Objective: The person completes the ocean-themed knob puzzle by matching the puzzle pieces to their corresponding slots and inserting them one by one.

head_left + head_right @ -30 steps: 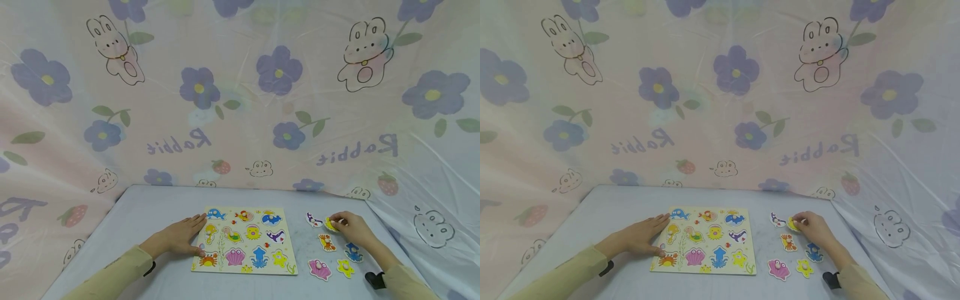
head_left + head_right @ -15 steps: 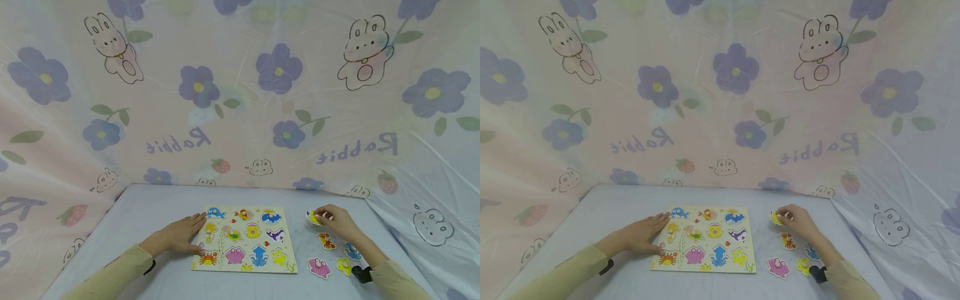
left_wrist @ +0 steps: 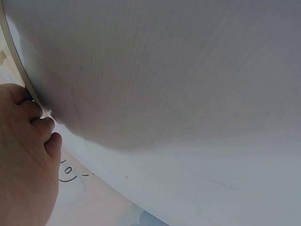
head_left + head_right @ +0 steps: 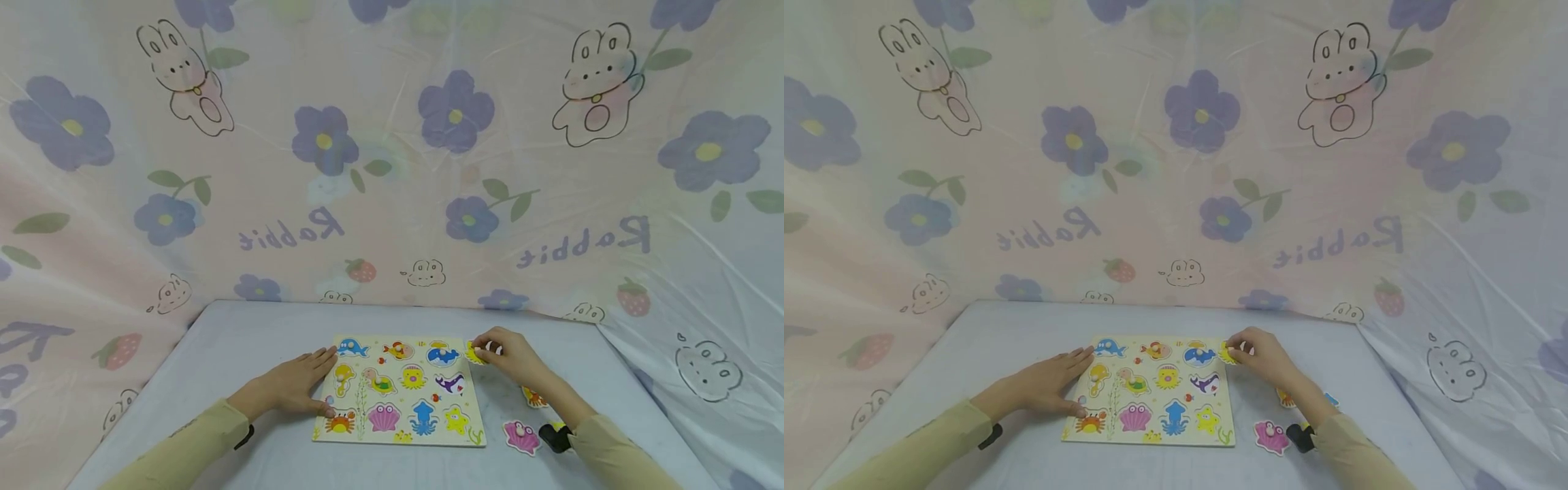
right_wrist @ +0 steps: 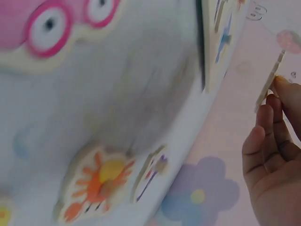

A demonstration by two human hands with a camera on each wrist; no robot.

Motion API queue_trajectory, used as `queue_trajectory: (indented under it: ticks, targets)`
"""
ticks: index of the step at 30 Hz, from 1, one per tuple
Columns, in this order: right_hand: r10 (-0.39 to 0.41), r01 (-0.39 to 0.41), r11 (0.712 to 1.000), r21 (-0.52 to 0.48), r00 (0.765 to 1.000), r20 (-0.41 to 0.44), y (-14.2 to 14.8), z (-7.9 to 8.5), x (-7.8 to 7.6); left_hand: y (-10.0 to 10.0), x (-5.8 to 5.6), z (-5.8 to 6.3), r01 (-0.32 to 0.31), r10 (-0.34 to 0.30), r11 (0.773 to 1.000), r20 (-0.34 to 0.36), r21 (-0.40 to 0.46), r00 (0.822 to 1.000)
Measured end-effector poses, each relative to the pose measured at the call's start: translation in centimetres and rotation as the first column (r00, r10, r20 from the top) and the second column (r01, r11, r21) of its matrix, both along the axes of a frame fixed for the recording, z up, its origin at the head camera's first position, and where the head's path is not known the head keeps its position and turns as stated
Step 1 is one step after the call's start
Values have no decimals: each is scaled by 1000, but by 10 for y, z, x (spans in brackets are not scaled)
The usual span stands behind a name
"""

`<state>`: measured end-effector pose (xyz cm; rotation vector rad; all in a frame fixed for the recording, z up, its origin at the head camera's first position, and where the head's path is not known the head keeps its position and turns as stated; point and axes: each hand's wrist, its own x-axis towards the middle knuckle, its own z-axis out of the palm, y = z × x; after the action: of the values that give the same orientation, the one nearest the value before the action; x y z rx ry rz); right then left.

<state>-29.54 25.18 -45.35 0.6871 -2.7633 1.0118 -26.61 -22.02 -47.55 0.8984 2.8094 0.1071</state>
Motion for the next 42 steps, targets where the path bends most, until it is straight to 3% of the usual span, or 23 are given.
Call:
queue_trajectory:
  ticks: [11,16,24,34,42]
  targets:
    - [120,-120,993,0,992,25,-50,-5,-6,0,2,1,-11,11,1000,11,8,1000]
    - [199,-199,980,-11,980,30,-71,-8,-8,-1,1,0,-7,7,1000,4,0,1000]
    - [261,-263,964,23,963,66,-93,-12,-10,0,0,1,-10,10,1000,8,6,1000]
    - [304,-313,946,81,947,103,-107,-15,-12,0,-1,3,-4,4,1000,-1,-2,1000]
    - [293,-313,941,126,943,155,-113,-20,-15,0,0,2,1,-1,1000,2,9,1000]
